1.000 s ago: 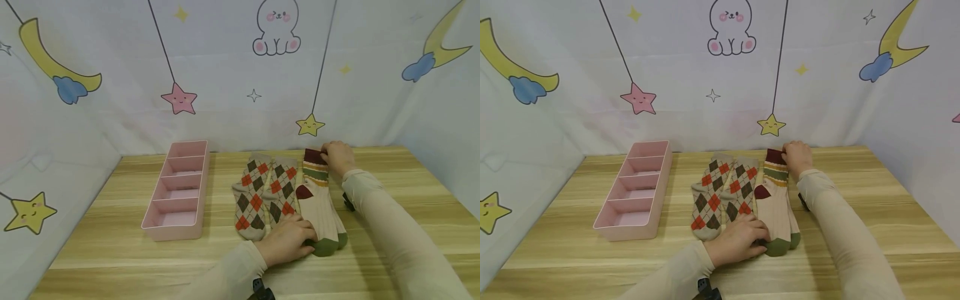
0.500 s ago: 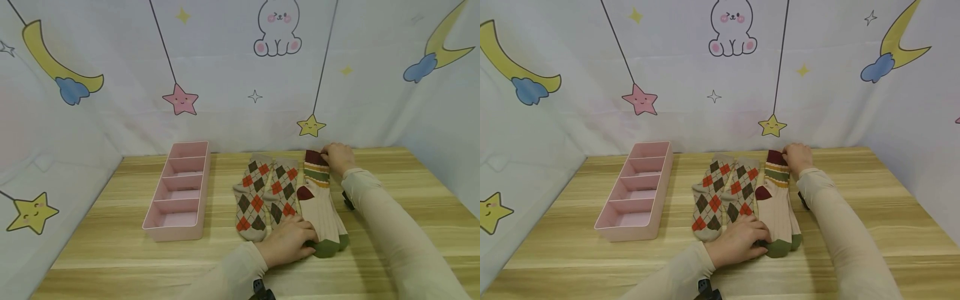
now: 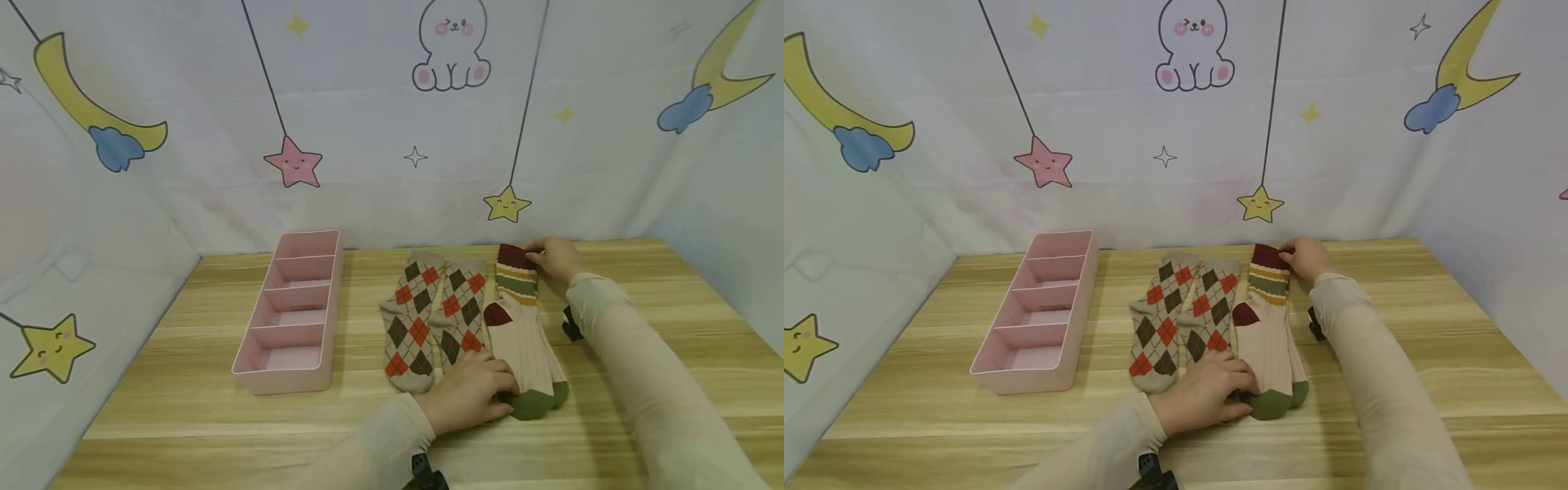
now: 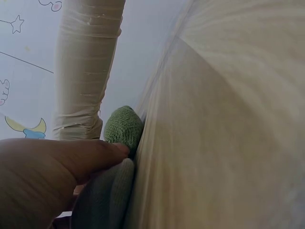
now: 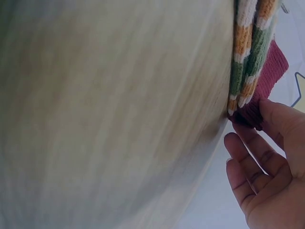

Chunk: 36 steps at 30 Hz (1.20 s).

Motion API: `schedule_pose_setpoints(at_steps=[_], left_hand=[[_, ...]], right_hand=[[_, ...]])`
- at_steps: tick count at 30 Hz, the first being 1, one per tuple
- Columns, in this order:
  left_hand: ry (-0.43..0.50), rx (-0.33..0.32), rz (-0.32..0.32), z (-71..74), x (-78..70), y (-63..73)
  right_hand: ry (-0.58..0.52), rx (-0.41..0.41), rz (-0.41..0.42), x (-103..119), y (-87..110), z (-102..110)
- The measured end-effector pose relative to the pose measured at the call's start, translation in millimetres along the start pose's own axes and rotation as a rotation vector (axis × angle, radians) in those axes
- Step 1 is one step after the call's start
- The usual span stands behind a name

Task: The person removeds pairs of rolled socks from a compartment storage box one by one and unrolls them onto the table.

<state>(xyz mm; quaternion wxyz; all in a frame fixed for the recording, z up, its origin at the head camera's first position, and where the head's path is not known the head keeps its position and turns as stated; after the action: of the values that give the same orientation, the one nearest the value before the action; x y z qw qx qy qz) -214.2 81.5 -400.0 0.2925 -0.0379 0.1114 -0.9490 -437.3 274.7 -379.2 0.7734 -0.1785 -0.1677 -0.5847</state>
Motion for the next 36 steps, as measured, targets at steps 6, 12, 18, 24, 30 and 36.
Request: schedule_pose_setpoints(at_steps=[6,12,18,24,30,36], left_hand=[[0.022,-0.005,0.0,0.9,1.7,1.1],[0.03,-0.025,0.018,1.9,3.0,2.2],[0.003,-0.017,0.047,2.1,3.2,1.4],[-0.003,-0.003,0.073,1.4,2.2,1.3],[0.01,-0.002,0.088,1.7,2.4,0.9],[0.007,-0.019,0.088,2.0,2.1,1.5]], right_hand=[[-0.016,0.013,-0.033,2,2.3,2],[-0.085,-0.006,-0.08,5,6.2,5],[-0.069,-0.04,-0.062,9,7.0,12],[-0.021,-0.002,-0.08,12,5.6,11],[-0.004,0.034,-0.098,12,4.2,6],[0.005,0.015,-0.065,13,4.2,2]])
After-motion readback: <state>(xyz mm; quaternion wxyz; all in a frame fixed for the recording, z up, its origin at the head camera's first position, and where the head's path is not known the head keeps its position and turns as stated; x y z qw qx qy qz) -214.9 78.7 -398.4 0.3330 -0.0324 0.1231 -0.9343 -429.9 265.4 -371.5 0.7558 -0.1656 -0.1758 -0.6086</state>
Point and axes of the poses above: each hand's wrist, its own y-axis away from the middle knuckle, its own z-axis out of the back of the hand, x = y × z, the point moved 5 cm from there along -y, towards the middle knuckle, and after that the axes turned 9 degrees about -y, right-handed, at the moved point
